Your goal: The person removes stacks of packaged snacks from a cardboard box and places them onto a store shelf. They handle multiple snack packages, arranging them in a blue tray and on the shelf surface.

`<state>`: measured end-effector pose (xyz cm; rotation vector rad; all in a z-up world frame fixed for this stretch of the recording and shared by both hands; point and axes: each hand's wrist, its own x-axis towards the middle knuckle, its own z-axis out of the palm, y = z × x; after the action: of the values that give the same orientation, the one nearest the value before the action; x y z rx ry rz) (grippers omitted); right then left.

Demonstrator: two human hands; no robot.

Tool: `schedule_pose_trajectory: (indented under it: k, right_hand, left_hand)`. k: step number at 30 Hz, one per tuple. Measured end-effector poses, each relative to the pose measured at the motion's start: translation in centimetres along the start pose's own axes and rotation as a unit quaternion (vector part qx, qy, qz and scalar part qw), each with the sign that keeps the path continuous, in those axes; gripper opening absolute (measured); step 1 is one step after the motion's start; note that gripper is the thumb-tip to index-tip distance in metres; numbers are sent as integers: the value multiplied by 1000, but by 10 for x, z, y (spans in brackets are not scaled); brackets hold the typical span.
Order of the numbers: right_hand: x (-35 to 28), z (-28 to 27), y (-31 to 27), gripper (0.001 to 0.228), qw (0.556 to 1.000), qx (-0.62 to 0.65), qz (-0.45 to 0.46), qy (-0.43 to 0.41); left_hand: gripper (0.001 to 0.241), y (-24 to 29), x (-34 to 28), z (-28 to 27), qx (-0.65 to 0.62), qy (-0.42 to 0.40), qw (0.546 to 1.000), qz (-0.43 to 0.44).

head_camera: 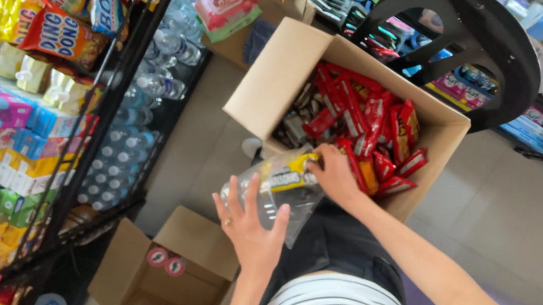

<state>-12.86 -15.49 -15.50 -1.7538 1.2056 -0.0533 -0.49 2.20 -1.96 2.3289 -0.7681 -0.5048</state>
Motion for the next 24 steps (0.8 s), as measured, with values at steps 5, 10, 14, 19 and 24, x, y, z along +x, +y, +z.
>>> schedule_pose_trajectory:
  k: [5,10,14,19,24]
  right_hand:
    - [-10,0,0,27,964,-167,-188,86]
    - [-1,6,11,14,913,-219,-343,-17]
    - [19,20,-2,38,751,-290,-576,-142]
    - [44,37,4,37,644,-307,-689,-129]
    - [45,52,21,33,632,-340,-689,-102]
  left_hand:
    - [76,-10,-2,0,-9,-5,1000,-9]
    - [76,-11,-2,-1,-7,7,1000,1]
    - [75,-11,0,-2,3,5,1000,17]
    - [74,-9,9,-6,4,8,1000,25]
    - [73,-13,11,-5,4,23,1000,14]
